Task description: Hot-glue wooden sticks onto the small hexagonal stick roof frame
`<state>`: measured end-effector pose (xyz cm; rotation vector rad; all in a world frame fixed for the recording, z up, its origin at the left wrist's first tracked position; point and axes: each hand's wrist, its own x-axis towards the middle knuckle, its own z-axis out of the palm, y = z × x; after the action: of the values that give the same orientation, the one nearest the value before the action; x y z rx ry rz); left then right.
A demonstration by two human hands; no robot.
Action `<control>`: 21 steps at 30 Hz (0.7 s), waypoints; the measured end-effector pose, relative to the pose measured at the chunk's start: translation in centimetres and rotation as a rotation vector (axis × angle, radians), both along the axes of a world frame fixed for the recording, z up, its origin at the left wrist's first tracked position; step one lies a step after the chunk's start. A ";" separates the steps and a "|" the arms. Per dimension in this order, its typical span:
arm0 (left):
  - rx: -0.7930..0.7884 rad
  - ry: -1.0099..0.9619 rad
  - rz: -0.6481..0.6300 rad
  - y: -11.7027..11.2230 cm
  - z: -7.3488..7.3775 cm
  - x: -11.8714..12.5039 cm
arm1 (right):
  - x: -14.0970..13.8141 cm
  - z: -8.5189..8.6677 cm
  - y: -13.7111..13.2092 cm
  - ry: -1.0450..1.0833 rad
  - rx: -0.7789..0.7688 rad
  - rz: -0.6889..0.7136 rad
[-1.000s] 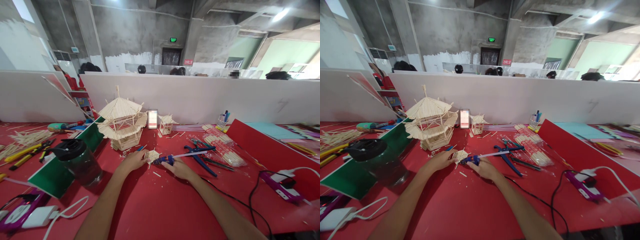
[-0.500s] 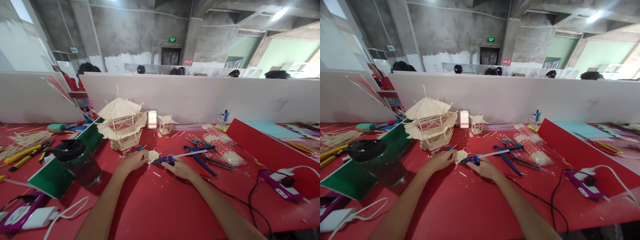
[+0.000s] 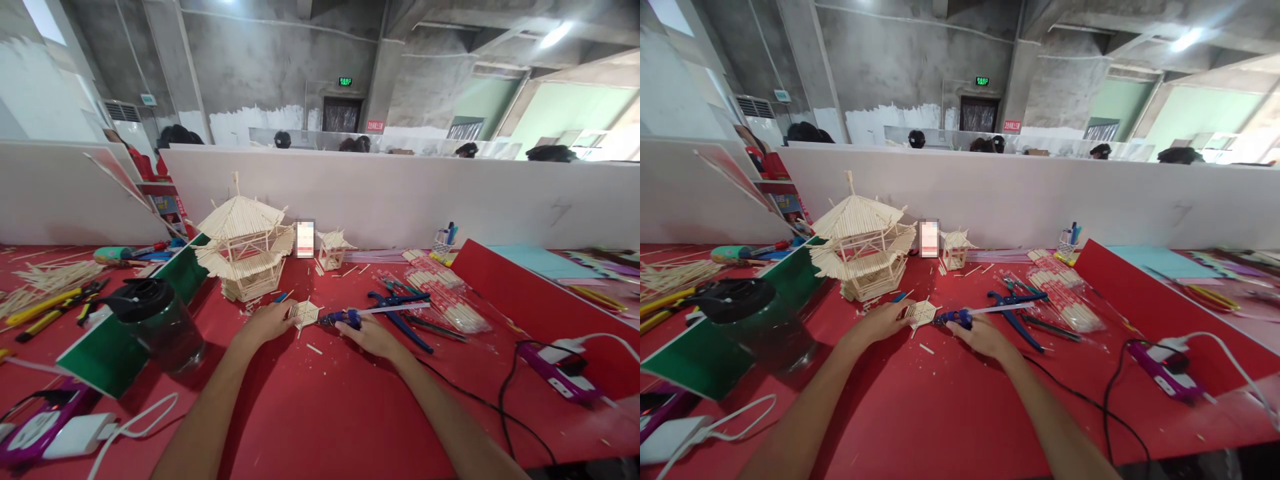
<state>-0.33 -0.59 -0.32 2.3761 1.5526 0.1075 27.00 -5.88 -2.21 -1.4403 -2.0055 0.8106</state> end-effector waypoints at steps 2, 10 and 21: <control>-0.005 0.002 0.007 0.0 0.0 0.0 | 0.4 0.0 -0.3 0.007 0.000 -0.016; -0.008 0.022 0.009 0.0 0.1 0.2 | 0.5 0.0 -0.7 -0.033 0.017 -0.047; 0.000 0.049 0.035 0.0 0.1 0.2 | 0.4 -0.1 -0.6 -0.074 0.033 -0.071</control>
<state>-0.11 -0.63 -0.25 2.3687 1.6171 0.0567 27.42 -6.46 -2.34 -1.5340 -1.9998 0.7006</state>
